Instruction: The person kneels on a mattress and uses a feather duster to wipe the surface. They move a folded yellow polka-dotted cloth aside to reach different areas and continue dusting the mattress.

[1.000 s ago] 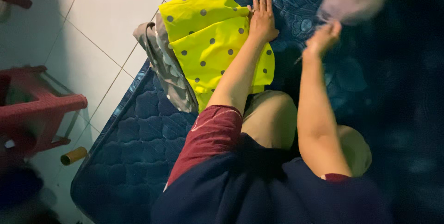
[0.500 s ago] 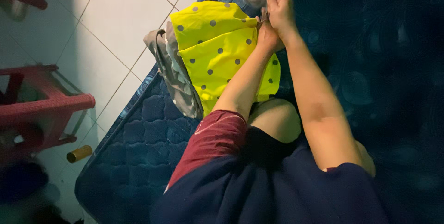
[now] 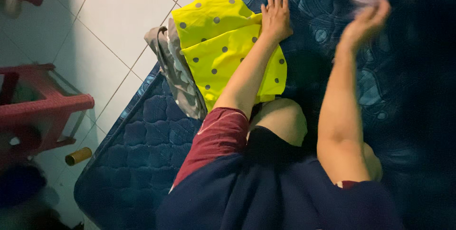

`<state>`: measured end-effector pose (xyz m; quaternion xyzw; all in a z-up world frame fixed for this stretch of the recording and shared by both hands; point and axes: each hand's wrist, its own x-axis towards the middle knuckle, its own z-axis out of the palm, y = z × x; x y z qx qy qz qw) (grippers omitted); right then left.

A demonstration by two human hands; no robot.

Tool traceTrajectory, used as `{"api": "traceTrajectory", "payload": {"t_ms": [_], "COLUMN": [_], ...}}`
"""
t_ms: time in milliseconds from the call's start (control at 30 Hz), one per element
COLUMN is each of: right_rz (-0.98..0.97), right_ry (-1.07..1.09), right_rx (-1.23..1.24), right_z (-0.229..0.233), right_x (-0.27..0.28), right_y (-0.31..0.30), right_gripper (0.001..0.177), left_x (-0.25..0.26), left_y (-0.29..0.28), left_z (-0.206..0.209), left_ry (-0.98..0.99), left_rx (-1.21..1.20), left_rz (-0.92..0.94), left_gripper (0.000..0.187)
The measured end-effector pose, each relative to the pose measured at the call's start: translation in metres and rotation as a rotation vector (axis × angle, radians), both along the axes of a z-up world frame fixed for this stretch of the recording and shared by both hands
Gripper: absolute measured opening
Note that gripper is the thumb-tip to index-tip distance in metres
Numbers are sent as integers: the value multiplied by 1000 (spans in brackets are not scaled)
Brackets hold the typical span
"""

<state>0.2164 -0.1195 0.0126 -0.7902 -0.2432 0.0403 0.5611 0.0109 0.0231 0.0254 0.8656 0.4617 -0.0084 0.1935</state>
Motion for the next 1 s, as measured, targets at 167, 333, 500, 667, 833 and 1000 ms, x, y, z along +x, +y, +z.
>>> {"api": "traceTrajectory", "payload": {"t_ms": [167, 333, 500, 667, 833, 1000], "right_rz": [-212, -151, 211, 566, 862, 957], "right_ry": [133, 77, 8, -97, -71, 393], "right_rx": [29, -214, -265, -233, -78, 100], "right_z": [-32, -57, -31, -21, -9, 12], "right_x": [71, 54, -57, -118, -135, -146], "right_y": [-56, -14, 74, 151, 166, 156], "right_gripper": [42, 38, 34, 26, 27, 30], "left_x": [-9, -11, -13, -7, -15, -7], "left_y": [22, 17, 16, 24, 20, 27], "left_z": [-1, 6, 3, -35, -67, -102], "left_ry": [-53, -11, -25, 64, 25, -9], "left_rx": [-12, -26, -29, 132, 74, 70], "left_rz": [123, 123, 117, 68, 3, 69], "left_gripper": [127, 126, 126, 93, 85, 84]}}
